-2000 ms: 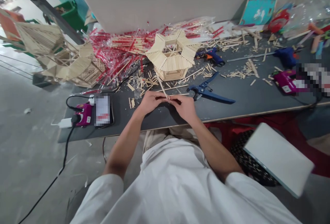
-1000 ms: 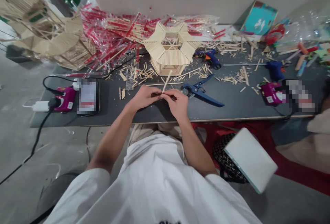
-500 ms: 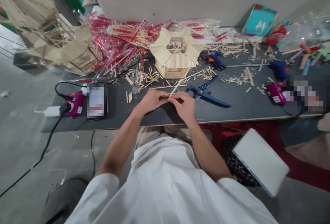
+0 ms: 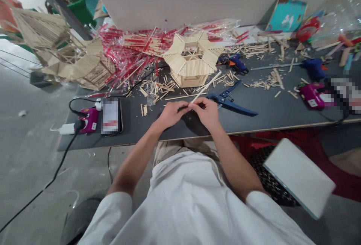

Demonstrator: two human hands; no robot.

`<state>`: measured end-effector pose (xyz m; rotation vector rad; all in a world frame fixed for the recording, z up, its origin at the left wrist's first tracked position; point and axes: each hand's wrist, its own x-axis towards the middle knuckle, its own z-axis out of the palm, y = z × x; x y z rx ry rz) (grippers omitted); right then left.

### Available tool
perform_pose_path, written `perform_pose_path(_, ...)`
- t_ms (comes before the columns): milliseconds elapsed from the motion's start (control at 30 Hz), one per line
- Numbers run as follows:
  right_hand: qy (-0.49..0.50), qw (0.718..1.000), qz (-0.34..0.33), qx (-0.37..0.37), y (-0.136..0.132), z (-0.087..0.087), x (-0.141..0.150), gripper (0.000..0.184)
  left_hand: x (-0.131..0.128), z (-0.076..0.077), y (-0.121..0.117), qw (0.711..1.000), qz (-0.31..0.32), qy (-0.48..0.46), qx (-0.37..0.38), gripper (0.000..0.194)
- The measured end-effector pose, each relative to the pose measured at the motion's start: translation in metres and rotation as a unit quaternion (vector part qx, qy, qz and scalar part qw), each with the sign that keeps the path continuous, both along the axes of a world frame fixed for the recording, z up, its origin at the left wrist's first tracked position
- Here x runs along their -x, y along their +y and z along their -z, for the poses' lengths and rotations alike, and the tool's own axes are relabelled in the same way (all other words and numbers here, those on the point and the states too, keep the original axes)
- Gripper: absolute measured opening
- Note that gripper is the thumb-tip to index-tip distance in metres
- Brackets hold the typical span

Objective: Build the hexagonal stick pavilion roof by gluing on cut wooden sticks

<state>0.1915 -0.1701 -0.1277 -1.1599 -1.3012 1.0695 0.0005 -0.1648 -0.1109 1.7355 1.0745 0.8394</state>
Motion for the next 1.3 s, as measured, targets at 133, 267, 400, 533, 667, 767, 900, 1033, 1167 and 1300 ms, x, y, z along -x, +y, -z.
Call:
perform_pose_path(133,0.057,0.997,-0.014,0.039,0.005,0.001,0.007,0.036,-0.001,0.004,-0.001,0.991,0.005,-0.079,0.108,0.047)
perform_pose_path(267,0.088,0.992,-0.037,0.08,0.006,0.007,0.017,0.05,0.003,0.004,-0.001,0.97,0.023,-0.126,0.206,0.061)
perform_pose_path(400,0.061,0.988,-0.095,0.109,0.003,-0.005,-0.007,0.053,0.005,0.0,-0.004,0.952,0.027,-0.145,0.269,0.062)
perform_pose_path(533,-0.142,0.986,-0.092,0.011,0.001,-0.034,-0.084,0.059,0.007,-0.003,-0.006,0.94,0.026,-0.147,0.307,0.06)
perform_pose_path(667,-0.477,0.865,-0.126,-0.087,0.012,-0.044,-0.172,0.077,0.007,-0.006,-0.006,0.935,0.036,-0.139,0.324,0.056)
perform_pose_path(767,-0.582,0.78,-0.213,-0.084,0.027,-0.034,-0.212,0.108,0.005,-0.008,-0.005,0.936,0.047,-0.128,0.326,0.051)
perform_pose_path(900,-0.616,0.737,-0.259,-0.1,0.045,-0.016,-0.229,0.115,0.004,-0.009,-0.005,0.938,0.06,-0.106,0.324,0.046)
perform_pose_path(1033,-0.618,0.729,-0.262,-0.138,0.06,-0.012,-0.227,0.118,0.004,-0.01,-0.005,0.939,0.07,-0.093,0.323,0.046)
perform_pose_path(1167,-0.65,0.704,-0.252,-0.139,0.067,-0.017,-0.223,0.115,0.006,-0.012,-0.006,0.941,0.074,-0.097,0.316,0.047)
perform_pose_path(1300,-0.662,0.703,-0.221,-0.135,0.051,-0.025,-0.212,0.089,0.007,-0.012,-0.005,0.943,0.063,-0.112,0.305,0.049)
